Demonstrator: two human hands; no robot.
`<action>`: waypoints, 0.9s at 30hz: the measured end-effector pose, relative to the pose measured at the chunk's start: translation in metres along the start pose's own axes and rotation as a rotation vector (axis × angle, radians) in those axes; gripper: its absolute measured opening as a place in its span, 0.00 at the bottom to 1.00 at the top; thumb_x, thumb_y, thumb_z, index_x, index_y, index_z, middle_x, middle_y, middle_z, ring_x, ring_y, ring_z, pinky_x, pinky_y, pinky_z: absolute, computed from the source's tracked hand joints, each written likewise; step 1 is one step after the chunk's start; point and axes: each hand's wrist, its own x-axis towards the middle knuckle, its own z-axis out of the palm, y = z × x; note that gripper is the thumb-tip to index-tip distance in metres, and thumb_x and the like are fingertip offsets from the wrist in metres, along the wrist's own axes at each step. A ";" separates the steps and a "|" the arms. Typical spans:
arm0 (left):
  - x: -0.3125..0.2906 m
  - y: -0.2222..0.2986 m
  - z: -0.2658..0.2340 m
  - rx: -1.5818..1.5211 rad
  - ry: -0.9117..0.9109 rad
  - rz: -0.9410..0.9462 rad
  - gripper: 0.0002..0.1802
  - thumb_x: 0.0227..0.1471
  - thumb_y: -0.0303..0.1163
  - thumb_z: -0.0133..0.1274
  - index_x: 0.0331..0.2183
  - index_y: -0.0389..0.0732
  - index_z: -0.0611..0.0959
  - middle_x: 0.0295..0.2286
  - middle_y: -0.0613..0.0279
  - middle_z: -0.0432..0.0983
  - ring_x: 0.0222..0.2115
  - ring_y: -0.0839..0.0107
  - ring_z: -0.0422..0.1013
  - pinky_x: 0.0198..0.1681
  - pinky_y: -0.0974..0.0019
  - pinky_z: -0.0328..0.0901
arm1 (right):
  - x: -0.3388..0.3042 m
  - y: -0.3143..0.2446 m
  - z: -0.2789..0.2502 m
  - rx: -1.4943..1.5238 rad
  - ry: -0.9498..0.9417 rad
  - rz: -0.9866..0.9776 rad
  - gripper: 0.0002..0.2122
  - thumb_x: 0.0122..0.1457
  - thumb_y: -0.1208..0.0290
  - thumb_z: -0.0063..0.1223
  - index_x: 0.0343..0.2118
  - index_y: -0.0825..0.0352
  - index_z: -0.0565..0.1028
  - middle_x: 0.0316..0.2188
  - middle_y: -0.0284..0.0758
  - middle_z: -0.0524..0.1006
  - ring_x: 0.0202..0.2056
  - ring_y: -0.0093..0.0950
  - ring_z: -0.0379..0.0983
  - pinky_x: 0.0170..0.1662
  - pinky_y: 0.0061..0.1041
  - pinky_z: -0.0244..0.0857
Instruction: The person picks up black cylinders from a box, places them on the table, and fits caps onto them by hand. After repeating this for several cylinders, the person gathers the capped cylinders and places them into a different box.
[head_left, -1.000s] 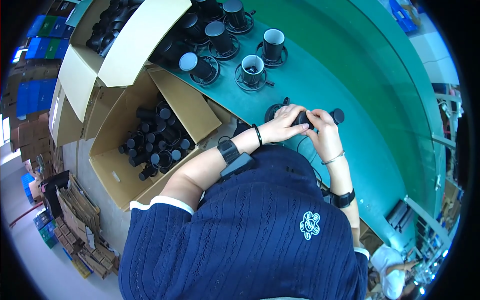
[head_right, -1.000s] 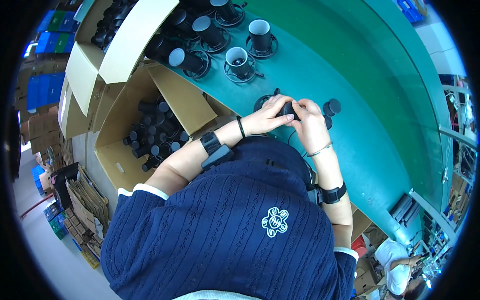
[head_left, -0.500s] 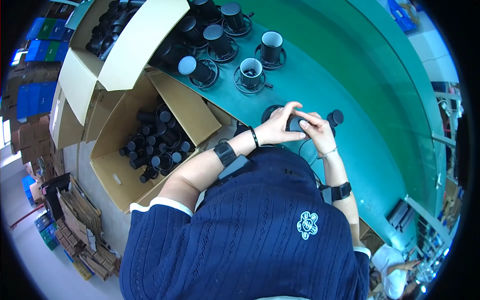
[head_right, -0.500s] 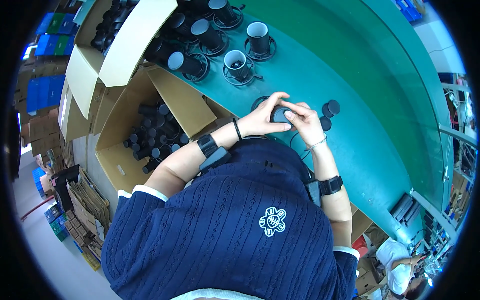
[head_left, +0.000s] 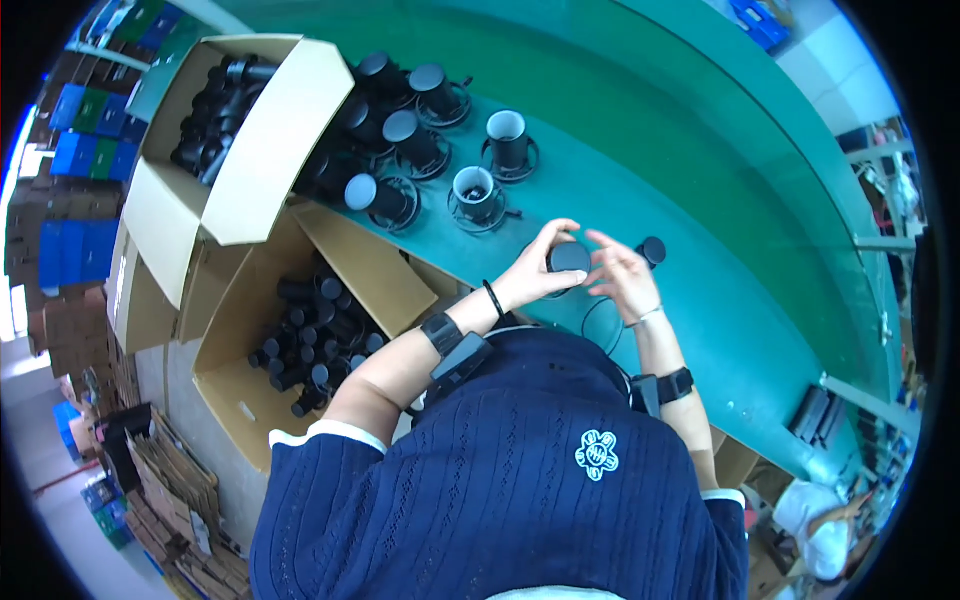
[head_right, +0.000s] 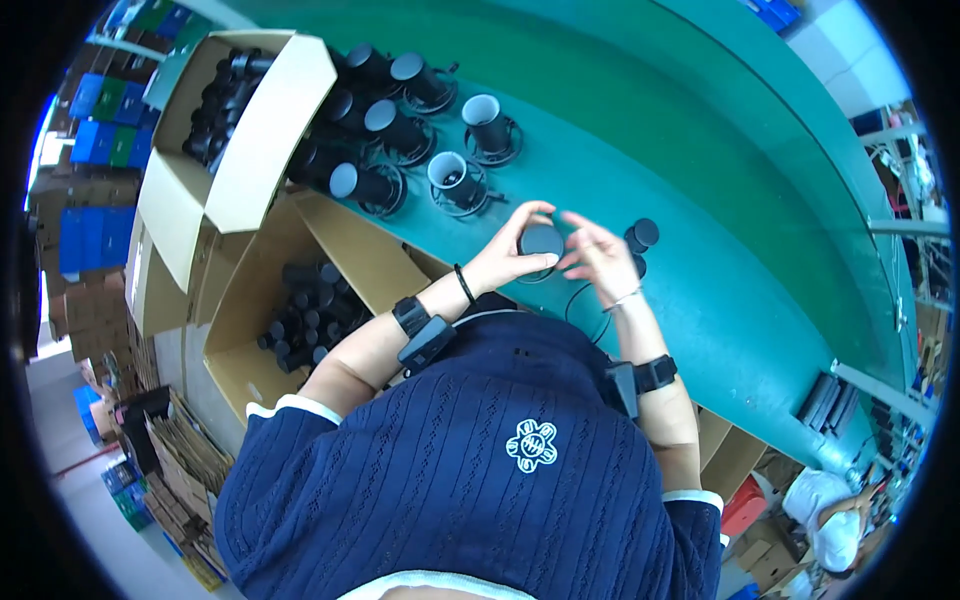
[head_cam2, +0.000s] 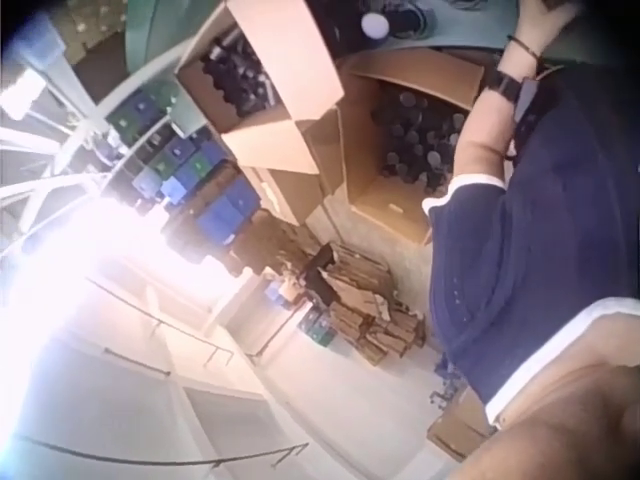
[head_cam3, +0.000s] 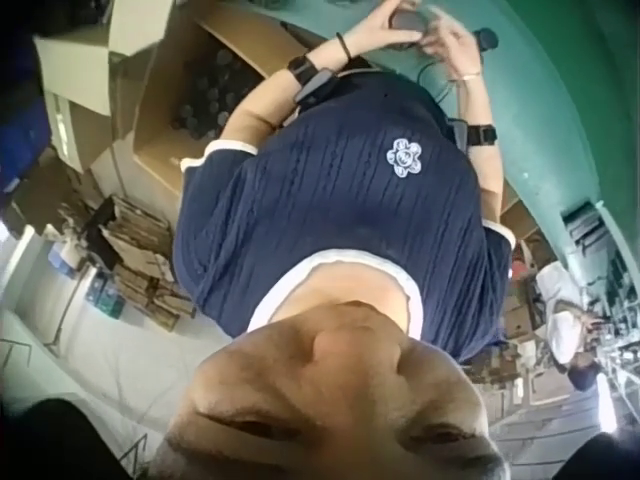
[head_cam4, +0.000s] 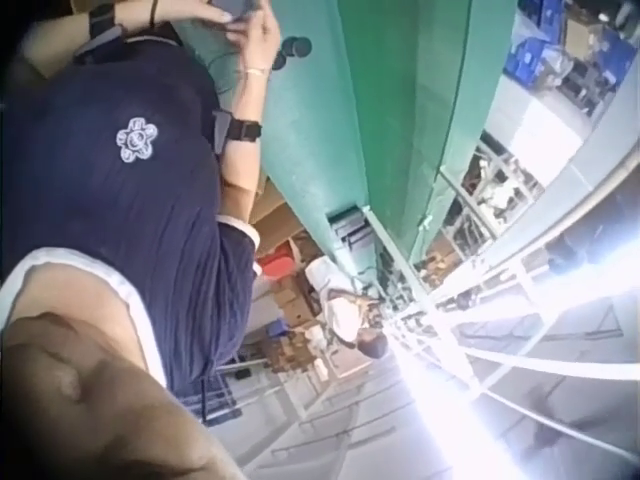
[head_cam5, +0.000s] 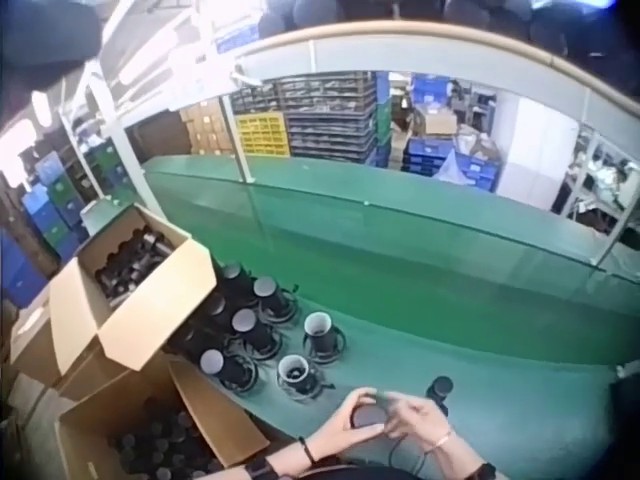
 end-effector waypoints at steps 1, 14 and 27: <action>0.009 0.003 -0.001 0.008 -0.016 0.000 0.37 0.44 0.28 0.61 0.53 0.43 0.61 0.41 0.62 0.66 0.45 0.73 0.64 0.49 0.68 0.60 | 0.001 -0.004 -0.016 -0.053 0.097 -0.042 0.14 0.62 0.67 0.47 0.50 0.62 0.73 0.29 0.28 0.73 0.29 0.20 0.74 0.28 0.17 0.70; 0.155 -0.015 -0.037 0.614 0.421 0.381 0.38 0.39 0.29 0.66 0.50 0.36 0.63 0.41 0.53 0.69 0.42 0.64 0.69 0.47 0.64 0.64 | -0.032 0.086 -0.110 -1.427 0.666 -0.153 0.24 0.31 0.71 0.72 0.34 0.66 0.71 0.30 0.39 0.73 0.35 0.38 0.72 0.40 0.33 0.68; 0.082 0.023 -0.009 0.964 0.344 0.583 0.34 0.38 0.35 0.67 0.47 0.35 0.71 0.40 0.51 0.70 0.45 0.60 0.66 0.49 0.61 0.63 | -0.025 0.040 -0.078 0.055 0.423 -0.117 0.08 0.53 0.82 0.56 0.35 0.66 0.71 0.26 0.30 0.76 0.26 0.18 0.74 0.26 0.16 0.70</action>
